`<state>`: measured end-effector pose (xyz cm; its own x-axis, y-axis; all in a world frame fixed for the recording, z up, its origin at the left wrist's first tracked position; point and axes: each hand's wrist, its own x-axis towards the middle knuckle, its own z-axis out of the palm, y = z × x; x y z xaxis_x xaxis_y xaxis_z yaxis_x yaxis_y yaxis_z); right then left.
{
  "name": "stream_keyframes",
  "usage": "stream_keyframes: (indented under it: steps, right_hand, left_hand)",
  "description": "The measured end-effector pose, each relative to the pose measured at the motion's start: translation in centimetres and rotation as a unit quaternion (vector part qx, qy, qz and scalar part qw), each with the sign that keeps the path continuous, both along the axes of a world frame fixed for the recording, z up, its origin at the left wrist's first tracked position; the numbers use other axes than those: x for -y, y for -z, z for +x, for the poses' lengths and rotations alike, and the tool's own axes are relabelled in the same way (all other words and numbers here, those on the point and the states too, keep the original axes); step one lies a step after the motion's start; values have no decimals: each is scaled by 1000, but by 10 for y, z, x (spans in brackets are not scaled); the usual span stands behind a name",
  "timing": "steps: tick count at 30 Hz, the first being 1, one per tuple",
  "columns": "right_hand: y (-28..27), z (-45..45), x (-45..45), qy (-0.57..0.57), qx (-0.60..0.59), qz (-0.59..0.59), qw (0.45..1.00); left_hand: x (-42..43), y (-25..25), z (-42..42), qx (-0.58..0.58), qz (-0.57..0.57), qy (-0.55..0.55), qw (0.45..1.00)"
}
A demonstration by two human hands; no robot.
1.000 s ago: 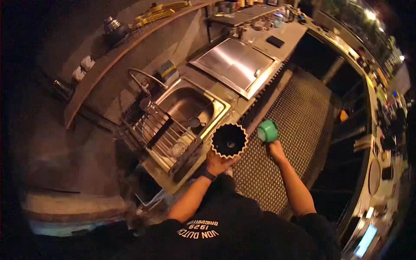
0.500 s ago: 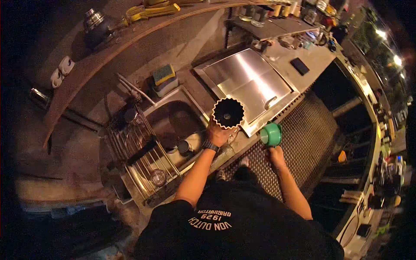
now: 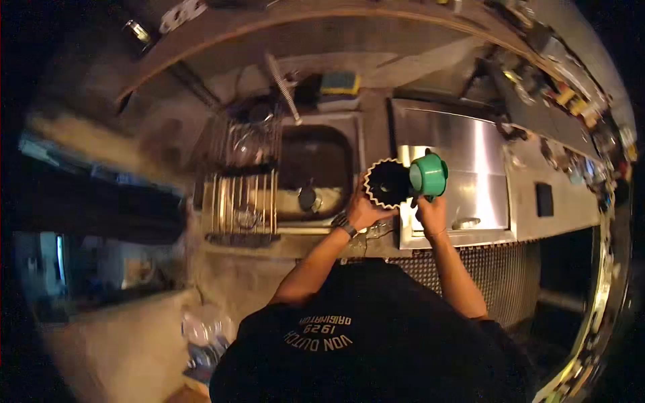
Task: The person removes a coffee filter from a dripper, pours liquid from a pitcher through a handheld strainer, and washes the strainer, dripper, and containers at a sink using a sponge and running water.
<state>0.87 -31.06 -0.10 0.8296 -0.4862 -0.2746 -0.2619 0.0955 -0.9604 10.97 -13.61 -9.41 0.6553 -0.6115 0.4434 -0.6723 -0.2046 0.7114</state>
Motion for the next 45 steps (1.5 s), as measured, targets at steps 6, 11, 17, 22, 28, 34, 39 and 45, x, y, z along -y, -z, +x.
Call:
stream_keyframes:
  steps: [6, 11, 17, 22, 28, 34, 39, 45]
  right_hand:
    - [-8, 28, 3, -89, 61, -269, 957]
    - [-48, 43, -7, -84, 140, -262, 951]
    - [-58, 107, -30, -299, 11, -328, 896]
    - [-55, 119, -52, -290, 91, -229, 925]
    - [-71, 93, -36, -207, 68, -131, 967]
    - [-84, 62, -10, -120, 39, -88, 988]
    - [-83, 44, -10, -70, 0, -59, 996]
    - [-66, 36, 1, -65, 11, -49, 997]
  left_hand:
    - [-10, -79, -31, -69, -34, -150, 986]
    - [-15, -110, -25, -56, -120, -132, 982]
    - [-75, -64, 17, -234, -223, -316, 892]
    - [-139, 41, 31, -157, -121, -465, 863]
    - [-149, 23, 31, -206, 89, -545, 808]
    - [-145, 67, 48, -224, 128, -589, 766]
    - [-139, 107, 80, -174, 75, -583, 790]
    - [-99, 143, 141, -104, -3, -559, 822]
